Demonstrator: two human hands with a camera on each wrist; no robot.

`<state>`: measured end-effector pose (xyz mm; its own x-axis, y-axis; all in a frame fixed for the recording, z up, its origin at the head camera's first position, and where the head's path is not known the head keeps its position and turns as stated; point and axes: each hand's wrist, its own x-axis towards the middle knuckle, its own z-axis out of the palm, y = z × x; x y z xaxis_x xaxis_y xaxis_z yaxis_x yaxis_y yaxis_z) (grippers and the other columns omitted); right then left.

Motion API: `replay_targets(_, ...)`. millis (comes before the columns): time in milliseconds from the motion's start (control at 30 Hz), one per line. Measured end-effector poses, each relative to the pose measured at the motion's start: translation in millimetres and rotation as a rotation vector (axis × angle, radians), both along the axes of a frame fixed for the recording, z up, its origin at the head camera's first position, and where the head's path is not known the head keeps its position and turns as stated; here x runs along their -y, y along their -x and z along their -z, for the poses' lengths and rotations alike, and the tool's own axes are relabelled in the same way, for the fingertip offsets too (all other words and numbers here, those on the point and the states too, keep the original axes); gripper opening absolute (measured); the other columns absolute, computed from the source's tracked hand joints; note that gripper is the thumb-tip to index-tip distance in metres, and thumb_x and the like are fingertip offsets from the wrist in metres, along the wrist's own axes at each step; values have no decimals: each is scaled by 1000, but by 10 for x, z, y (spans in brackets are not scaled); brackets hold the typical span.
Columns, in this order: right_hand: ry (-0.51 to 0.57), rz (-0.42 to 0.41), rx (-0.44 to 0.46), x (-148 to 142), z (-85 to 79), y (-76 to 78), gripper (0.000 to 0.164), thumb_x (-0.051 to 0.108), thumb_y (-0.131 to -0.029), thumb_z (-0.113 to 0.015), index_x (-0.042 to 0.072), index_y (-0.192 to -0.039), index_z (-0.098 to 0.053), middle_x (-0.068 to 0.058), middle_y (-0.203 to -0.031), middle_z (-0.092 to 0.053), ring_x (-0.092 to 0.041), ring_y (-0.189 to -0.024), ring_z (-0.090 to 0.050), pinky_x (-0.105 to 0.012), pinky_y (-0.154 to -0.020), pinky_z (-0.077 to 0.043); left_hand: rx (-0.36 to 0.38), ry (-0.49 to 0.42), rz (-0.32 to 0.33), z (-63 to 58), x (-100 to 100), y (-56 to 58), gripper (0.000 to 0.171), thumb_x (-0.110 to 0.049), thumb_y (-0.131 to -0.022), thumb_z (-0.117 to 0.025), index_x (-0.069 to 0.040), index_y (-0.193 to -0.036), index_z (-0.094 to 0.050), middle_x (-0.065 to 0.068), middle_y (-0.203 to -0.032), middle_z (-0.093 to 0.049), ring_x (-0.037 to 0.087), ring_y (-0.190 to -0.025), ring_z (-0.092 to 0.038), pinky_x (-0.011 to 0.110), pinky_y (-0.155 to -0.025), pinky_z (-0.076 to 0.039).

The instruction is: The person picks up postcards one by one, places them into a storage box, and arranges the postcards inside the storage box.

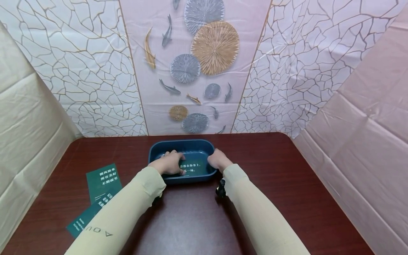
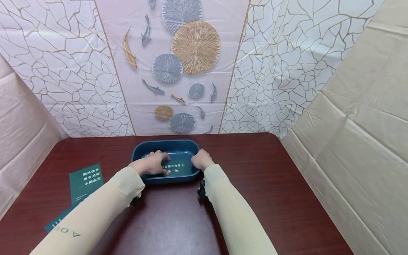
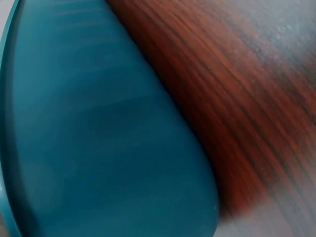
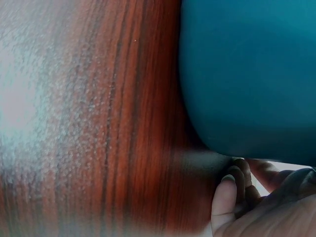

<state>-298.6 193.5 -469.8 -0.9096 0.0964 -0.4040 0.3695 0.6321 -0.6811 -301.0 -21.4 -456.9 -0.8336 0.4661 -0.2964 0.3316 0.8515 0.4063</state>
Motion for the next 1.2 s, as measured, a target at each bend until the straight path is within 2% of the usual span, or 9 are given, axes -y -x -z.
replay_targets(167, -1, 2, -1, 18, -9, -3, 57, 10, -99, -44, -2, -150, -23, -18, -149, -36, -30, -123, -43, -52, -103, -37, -7, 43, -29, -11, 25, 18, 62, -41, -83, -76, -8, -131, -54, 16, -128, -48, 35, -115, -42, 55, -99, -35)
replay_targets(333, 1, 8, 5, 25, -19, 0, 57, 10, -99, -44, -2, -151, -23, -18, -149, -35, -30, -125, -42, -53, -103, -37, -12, 57, -11, -5, 38, 30, 68, -44, -85, -73, -5, -135, -51, 20, -136, -46, 39, -121, -39, 58, -101, -32)
replay_targets(733, -3, 11, 13, 23, -3, 14, 59, 11, -99, -44, -2, -151, -20, -18, -152, -31, -30, -129, -39, -52, -104, -36, -10, 36, -32, 37, 21, 17, 56, -42, -86, -73, -8, -127, -56, 13, -124, -49, 32, -112, -42, 54, -101, -32)
replay_targets(933, 1, 12, 14, -4, 21, 29, 59, 12, -99, -44, -2, -152, -19, -18, -153, -30, -30, -129, -38, -52, -104, -35, -51, -3, -24, -67, 62, -27, 54, -38, -88, -71, -8, -130, -55, 13, -123, -50, 33, -113, -45, 53, -99, -35)
replay_targets(1100, 0, 4, 7, -8, 21, 25, 60, 12, -100, -44, -2, -152, -18, -18, -153, -28, -30, -132, -36, -52, -105, -33, -92, -124, -35, -210, 229, -57, 56, -38, -89, -70, -5, -131, -54, 15, -127, -53, 31, -115, -52, 48, -94, -43)
replay_targets(1200, 0, 0, 8, -5, 16, 20, 60, 12, -100, -43, -2, -152, -18, -18, -153, -28, -30, -131, -36, -52, -105, -34, -131, -198, -40, -306, 367, -92, 57, -38, -89, -70, -2, -130, -54, 16, -127, -54, 30, -117, -51, 46, -97, -42)
